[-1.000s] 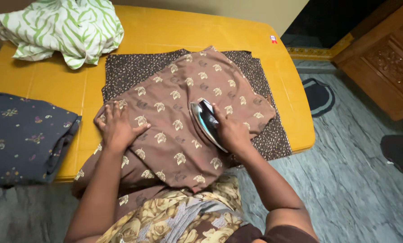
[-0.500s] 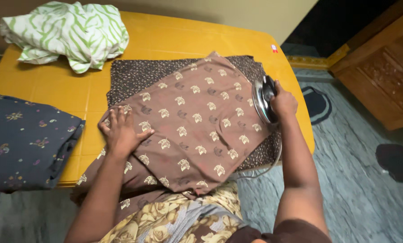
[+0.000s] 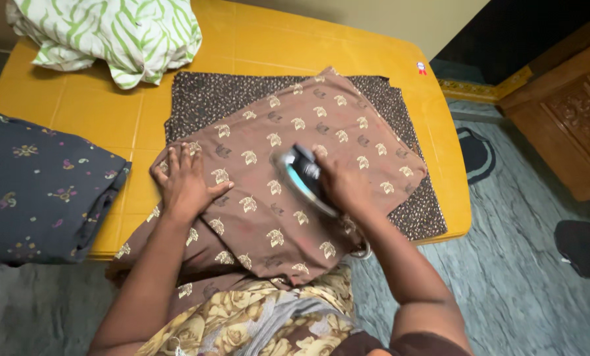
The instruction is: The person irons a brown patterned garment on a yellow table. They repeatedly smooth the fabric, fold sections, and use an electric iron to press the material flat. The person adjusts the garment several times to ensure even coverage.
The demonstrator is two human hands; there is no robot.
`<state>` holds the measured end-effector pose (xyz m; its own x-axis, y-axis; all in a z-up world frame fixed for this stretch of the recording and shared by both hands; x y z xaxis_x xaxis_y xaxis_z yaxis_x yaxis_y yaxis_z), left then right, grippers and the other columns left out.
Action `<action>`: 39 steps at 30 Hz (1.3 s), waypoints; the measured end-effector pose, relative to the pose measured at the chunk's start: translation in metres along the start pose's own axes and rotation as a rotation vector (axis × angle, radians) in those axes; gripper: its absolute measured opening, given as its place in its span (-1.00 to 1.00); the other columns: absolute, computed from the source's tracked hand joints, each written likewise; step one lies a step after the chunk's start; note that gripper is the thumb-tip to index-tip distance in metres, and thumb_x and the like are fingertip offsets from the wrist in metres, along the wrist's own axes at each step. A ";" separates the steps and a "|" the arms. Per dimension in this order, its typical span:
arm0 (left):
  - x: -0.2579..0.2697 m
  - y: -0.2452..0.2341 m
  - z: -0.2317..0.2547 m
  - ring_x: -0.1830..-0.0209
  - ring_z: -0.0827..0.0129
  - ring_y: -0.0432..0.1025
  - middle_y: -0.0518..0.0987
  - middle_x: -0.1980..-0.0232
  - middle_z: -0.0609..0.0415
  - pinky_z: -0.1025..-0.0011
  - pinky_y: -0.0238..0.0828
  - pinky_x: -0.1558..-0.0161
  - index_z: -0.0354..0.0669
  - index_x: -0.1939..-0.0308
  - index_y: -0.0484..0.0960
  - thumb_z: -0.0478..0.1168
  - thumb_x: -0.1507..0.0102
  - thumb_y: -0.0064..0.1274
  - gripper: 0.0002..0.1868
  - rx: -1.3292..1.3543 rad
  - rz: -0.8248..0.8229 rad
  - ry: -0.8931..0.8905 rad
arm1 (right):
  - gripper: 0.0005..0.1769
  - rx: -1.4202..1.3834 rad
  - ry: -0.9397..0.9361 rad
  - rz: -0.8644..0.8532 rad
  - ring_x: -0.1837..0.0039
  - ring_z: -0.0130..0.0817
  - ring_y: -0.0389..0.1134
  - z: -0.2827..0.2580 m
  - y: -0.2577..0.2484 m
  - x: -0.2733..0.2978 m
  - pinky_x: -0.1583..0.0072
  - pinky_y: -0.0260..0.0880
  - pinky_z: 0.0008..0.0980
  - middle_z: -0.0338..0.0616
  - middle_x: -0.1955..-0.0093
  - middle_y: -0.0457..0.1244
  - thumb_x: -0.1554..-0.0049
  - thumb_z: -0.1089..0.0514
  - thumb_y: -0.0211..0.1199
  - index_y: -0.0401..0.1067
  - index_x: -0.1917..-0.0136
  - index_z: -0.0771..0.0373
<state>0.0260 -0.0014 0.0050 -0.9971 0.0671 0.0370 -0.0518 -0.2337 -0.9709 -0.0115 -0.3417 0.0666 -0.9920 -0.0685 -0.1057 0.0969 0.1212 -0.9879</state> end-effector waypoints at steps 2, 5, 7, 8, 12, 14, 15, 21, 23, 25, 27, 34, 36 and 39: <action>-0.001 0.002 -0.001 -0.66 0.01 -0.20 -0.01 -0.66 -0.09 -0.39 -0.34 -0.39 -0.12 -0.54 0.16 0.60 -0.01 0.04 0.25 0.003 0.010 0.006 | -0.39 0.018 0.058 0.041 0.07 0.16 0.42 0.029 0.005 -0.031 0.04 0.42 0.09 0.12 0.03 0.36 -0.23 0.08 0.09 0.23 -0.53 -0.31; -0.003 0.002 -0.001 -0.65 0.02 -0.20 -0.03 -0.65 -0.08 -0.39 -0.35 -0.39 -0.14 -0.55 0.14 0.61 0.00 0.03 0.28 0.015 -0.011 -0.005 | -0.33 0.021 0.097 0.147 -0.07 0.15 0.42 0.087 -0.003 -0.064 -0.14 0.41 0.06 0.19 0.00 0.36 -0.21 0.15 0.07 0.24 -0.56 -0.27; -0.002 0.004 -0.002 -0.64 0.01 -0.21 -0.04 -0.66 -0.07 -0.39 -0.35 -0.39 -0.14 -0.55 0.13 0.61 0.01 0.04 0.28 0.025 -0.009 -0.003 | -0.30 -0.021 0.334 0.133 -0.13 0.17 0.41 0.127 -0.005 -0.075 -0.17 0.36 0.11 0.14 -0.11 0.38 -0.16 0.10 0.09 0.20 -0.56 -0.31; -0.002 0.004 -0.002 -0.64 0.01 -0.21 -0.05 -0.66 -0.07 -0.38 -0.35 -0.38 -0.14 -0.55 0.13 0.61 0.01 0.04 0.28 0.029 -0.009 -0.002 | -0.28 0.033 0.392 0.103 -0.13 0.17 0.41 0.145 -0.009 -0.082 -0.16 0.37 0.10 0.15 -0.11 0.37 -0.18 0.09 0.07 0.17 -0.58 -0.33; -0.003 0.009 -0.004 -0.66 -0.01 -0.22 -0.04 -0.67 -0.08 -0.37 -0.37 -0.42 -0.14 -0.55 0.14 0.61 0.01 0.05 0.28 0.038 -0.006 0.003 | -0.27 0.154 0.520 0.072 -0.13 0.17 0.41 0.201 -0.019 -0.071 -0.13 0.39 0.09 0.17 -0.11 0.37 -0.19 0.05 0.12 0.13 -0.61 -0.31; -0.004 0.012 -0.005 -0.66 -0.01 -0.21 -0.04 -0.68 -0.09 -0.38 -0.35 -0.41 -0.13 -0.55 0.14 0.61 -0.01 0.03 0.27 0.027 0.000 0.011 | -0.25 0.150 0.545 0.066 -0.12 0.18 0.41 0.219 -0.022 -0.054 -0.12 0.39 0.11 0.18 -0.10 0.37 -0.18 0.02 0.17 0.11 -0.61 -0.27; -0.005 0.014 -0.006 -0.66 -0.01 -0.23 -0.05 -0.67 -0.10 -0.39 -0.37 -0.40 -0.13 -0.55 0.14 0.61 0.00 0.03 0.27 0.030 -0.001 0.013 | -0.23 0.149 0.559 0.067 -0.12 0.18 0.41 0.225 -0.024 -0.044 -0.11 0.38 0.12 0.19 -0.09 0.37 -0.18 0.00 0.20 0.10 -0.62 -0.25; -0.006 0.022 -0.012 -0.65 -0.06 -0.23 -0.03 -0.66 -0.14 -0.45 -0.38 -0.38 -0.15 -0.56 0.14 0.62 -0.02 0.00 0.27 0.042 0.037 0.055 | -0.22 0.229 0.596 0.073 -0.10 0.18 0.42 0.242 -0.027 0.044 -0.10 0.40 0.12 0.18 -0.07 0.39 -0.20 -0.02 0.23 0.11 -0.64 -0.24; -0.008 0.023 -0.013 -0.66 -0.07 -0.22 -0.02 -0.67 -0.14 -0.46 -0.36 -0.39 -0.14 -0.56 0.16 0.61 -0.02 0.00 0.26 0.026 0.033 0.063 | -0.23 0.245 0.646 0.078 -0.07 0.20 0.42 0.254 -0.038 0.066 -0.05 0.39 0.15 0.18 -0.08 0.38 -0.17 -0.02 0.24 0.13 -0.61 -0.23; -0.007 0.024 -0.012 -0.66 -0.08 -0.22 -0.01 -0.67 -0.15 -0.45 -0.35 -0.40 -0.10 -0.57 0.16 0.60 -0.02 0.02 0.25 0.057 0.029 0.062 | -0.22 0.244 0.704 0.088 -0.06 0.20 0.42 0.265 -0.046 0.090 -0.05 0.39 0.15 0.18 -0.09 0.38 -0.15 -0.02 0.25 0.13 -0.61 -0.26; -0.007 0.023 -0.012 -0.66 -0.09 -0.22 -0.01 -0.66 -0.15 -0.46 -0.34 -0.39 -0.09 -0.57 0.16 0.59 -0.02 0.02 0.24 0.053 0.034 0.067 | -0.20 0.227 0.761 0.108 -0.08 0.20 0.42 0.277 -0.056 0.117 -0.10 0.40 0.13 0.18 -0.09 0.39 -0.15 -0.02 0.27 0.14 -0.62 -0.31; -0.009 0.023 -0.012 -0.65 -0.06 -0.23 -0.02 -0.66 -0.13 -0.45 -0.34 -0.38 -0.06 -0.56 0.15 0.61 0.00 0.02 0.25 0.041 0.016 0.046 | -0.29 -1.241 0.410 1.328 -0.03 -0.31 0.32 0.306 -0.037 0.199 -0.11 0.37 -0.24 -0.13 -0.14 0.31 -0.18 0.51 0.16 0.21 -0.57 0.25; -0.010 0.021 -0.011 -0.65 -0.06 -0.23 -0.02 -0.66 -0.13 -0.46 -0.35 -0.38 -0.06 -0.56 0.15 0.61 0.00 0.02 0.25 0.039 0.010 0.040 | -0.30 -1.472 0.346 1.435 -0.12 -0.32 0.42 0.314 -0.015 0.202 -0.26 0.48 -0.30 -0.17 -0.13 0.34 0.02 0.66 0.06 0.26 -0.35 0.29; -0.008 0.020 -0.009 -0.67 -0.06 -0.23 -0.01 -0.66 -0.12 -0.46 -0.34 -0.39 -0.05 -0.57 0.17 0.59 0.00 0.04 0.24 0.023 0.002 0.038 | -0.34 -1.555 0.300 1.469 0.00 -0.29 0.31 0.319 0.011 0.194 -0.15 0.40 -0.30 -0.19 0.07 0.24 0.17 0.71 0.05 0.31 -0.15 0.25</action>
<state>0.0333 0.0025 -0.0169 -0.9943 0.1034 0.0260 -0.0518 -0.2559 -0.9653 -0.1770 -0.6692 -0.0013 -0.2791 0.9012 -0.3316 0.6282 0.4326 0.6467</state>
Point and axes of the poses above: each hand's wrist, its own x-axis away from the middle knuckle, its own y-axis out of the palm, z = x × y, the point moved 3 cm from there along -x, towards the middle knuckle
